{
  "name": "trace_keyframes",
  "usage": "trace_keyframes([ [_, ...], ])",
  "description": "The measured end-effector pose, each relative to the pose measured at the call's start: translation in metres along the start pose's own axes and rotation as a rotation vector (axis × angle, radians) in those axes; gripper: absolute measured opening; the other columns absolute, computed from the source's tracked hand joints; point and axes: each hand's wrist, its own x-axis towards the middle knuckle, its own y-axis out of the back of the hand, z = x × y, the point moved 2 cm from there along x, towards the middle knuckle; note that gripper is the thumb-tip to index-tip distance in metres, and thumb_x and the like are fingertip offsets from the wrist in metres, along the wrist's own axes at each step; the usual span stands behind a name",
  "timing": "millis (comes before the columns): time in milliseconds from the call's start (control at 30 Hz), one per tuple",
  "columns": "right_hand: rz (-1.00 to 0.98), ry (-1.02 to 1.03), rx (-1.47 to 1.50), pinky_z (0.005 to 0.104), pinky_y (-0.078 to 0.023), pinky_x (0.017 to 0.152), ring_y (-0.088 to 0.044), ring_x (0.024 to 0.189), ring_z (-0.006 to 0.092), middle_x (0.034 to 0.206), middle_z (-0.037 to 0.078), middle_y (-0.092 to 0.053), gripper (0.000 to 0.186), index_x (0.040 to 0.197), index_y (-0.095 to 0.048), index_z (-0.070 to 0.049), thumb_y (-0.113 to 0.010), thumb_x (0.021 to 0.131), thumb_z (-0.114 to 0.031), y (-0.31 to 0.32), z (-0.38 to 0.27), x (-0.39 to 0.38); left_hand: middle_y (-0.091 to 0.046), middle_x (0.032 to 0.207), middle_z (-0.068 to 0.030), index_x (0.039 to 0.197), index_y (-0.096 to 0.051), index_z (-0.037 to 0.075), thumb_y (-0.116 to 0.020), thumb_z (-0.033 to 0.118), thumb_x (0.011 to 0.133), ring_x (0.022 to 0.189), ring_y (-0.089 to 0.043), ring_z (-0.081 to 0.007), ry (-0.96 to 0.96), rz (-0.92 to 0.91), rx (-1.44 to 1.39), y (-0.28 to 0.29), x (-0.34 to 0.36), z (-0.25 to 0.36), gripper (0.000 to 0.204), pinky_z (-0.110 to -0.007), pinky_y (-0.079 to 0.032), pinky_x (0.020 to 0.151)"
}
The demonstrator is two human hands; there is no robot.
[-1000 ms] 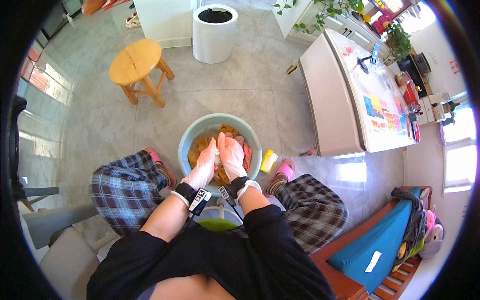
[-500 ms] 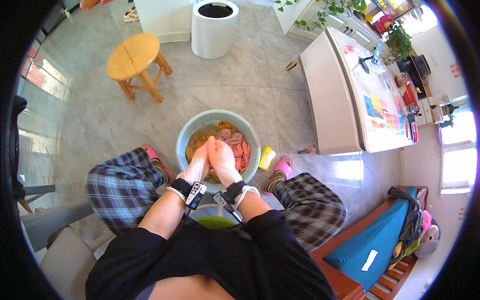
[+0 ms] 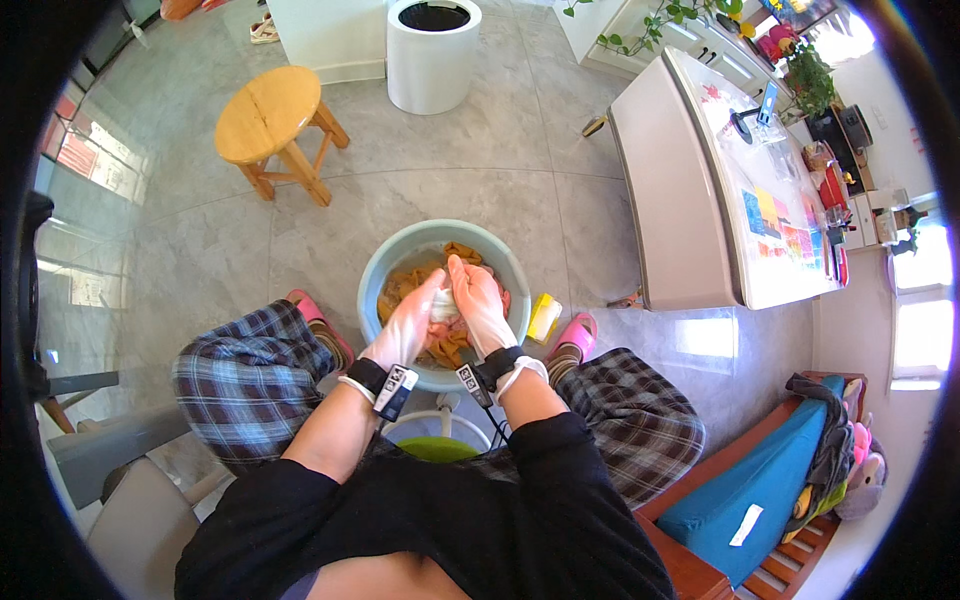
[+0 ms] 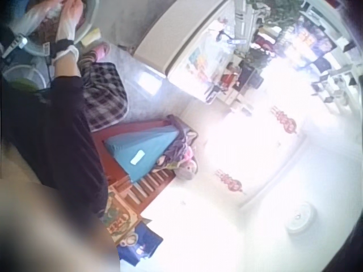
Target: The person sits on the floor and hand-washes several small garments in a basin of water. They repeatedly rub, squeeze, and rinse the items, then wring them out and return them to the basin.
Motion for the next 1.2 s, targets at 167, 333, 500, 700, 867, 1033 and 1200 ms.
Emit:
trace_keyframes([
  [167, -0.306, -0.242, 0.576, 0.0232, -0.049, 0.071, -0.059, 0.079, 0.0108, 0.087, 0.004, -0.063, 0.025, 0.098, -0.060, -0.002, -0.062, 0.088, -0.024, 0.015, 0.011, 0.003, -0.059, 0.072, 0.0053, 0.083, -0.059, 0.011, -0.055, 0.044, 0.089, 0.055, -0.050, -0.0017, -0.195, -0.114, 0.014, 0.006, -0.010, 0.032, 0.033, -0.015, -0.034, 0.043],
  [333, -0.329, -0.291, 0.766, 0.0309, -0.055, 0.068, -0.062, 0.077, 0.0151, 0.092, 0.006, -0.063, 0.022, 0.097, -0.058, -0.004, -0.064, 0.087, -0.023, 0.032, 0.001, -0.007, -0.060, 0.078, 0.0072, 0.092, -0.060, 0.013, -0.060, 0.036, 0.088, 0.062, -0.050, 0.0007, -0.250, -0.107, 0.059, 0.015, -0.005, 0.036, 0.023, -0.014, -0.034, 0.047],
  [500, -0.192, -0.293, 0.895, 0.0330, -0.056, 0.069, -0.063, 0.079, 0.0170, 0.094, 0.007, -0.064, 0.024, 0.100, -0.058, -0.004, -0.059, 0.089, -0.026, 0.035, 0.003, -0.002, -0.063, 0.086, 0.0040, 0.101, -0.059, 0.011, -0.058, 0.033, 0.089, 0.068, -0.054, -0.0027, -0.230, -0.032, 0.171, 0.022, 0.003, 0.028, 0.025, -0.016, -0.040, 0.053],
  [700, -0.107, -0.071, 0.666, 0.0244, -0.047, 0.063, -0.057, 0.072, 0.0086, 0.078, -0.002, -0.061, 0.017, 0.084, -0.060, -0.010, -0.057, 0.091, -0.025, -0.009, -0.033, -0.025, -0.059, 0.083, 0.0013, 0.108, -0.053, 0.009, -0.051, 0.038, 0.092, 0.065, -0.053, -0.0076, -0.209, -0.025, 0.089, 0.029, 0.016, 0.006, 0.033, -0.020, -0.043, 0.057],
  [867, -0.011, 0.049, -0.378, 0.0378, -0.049, 0.068, -0.064, 0.073, 0.0326, 0.077, 0.019, -0.065, 0.039, 0.087, -0.068, -0.003, -0.054, 0.087, -0.039, -0.023, -0.067, -0.038, -0.054, 0.086, 0.0014, 0.107, -0.053, 0.009, -0.039, 0.046, 0.095, 0.080, -0.051, -0.0094, -0.146, 0.167, -0.156, 0.016, 0.018, -0.008, 0.042, -0.024, -0.042, 0.064],
  [1033, 0.054, -0.045, -0.489, 0.0414, -0.048, 0.068, -0.062, 0.075, 0.0366, 0.077, 0.021, -0.064, 0.049, 0.084, -0.067, -0.003, -0.042, 0.091, -0.044, -0.020, -0.075, -0.026, -0.060, 0.100, -0.0038, 0.109, -0.056, 0.007, -0.035, 0.048, 0.095, 0.087, -0.054, -0.0126, -0.127, 0.159, 0.018, 0.007, 0.010, -0.007, 0.048, -0.026, -0.046, 0.070],
  [1200, -0.040, -0.152, -0.350, 0.0425, -0.048, 0.068, -0.062, 0.074, 0.0378, 0.073, 0.023, -0.062, 0.052, 0.078, -0.064, 0.000, -0.038, 0.093, -0.043, -0.024, -0.067, -0.027, -0.053, 0.077, 0.0041, 0.090, -0.054, 0.015, -0.038, 0.041, 0.094, 0.066, -0.051, -0.0098, -0.155, 0.130, 0.051, 0.004, 0.001, -0.002, 0.031, -0.023, -0.043, 0.056],
])
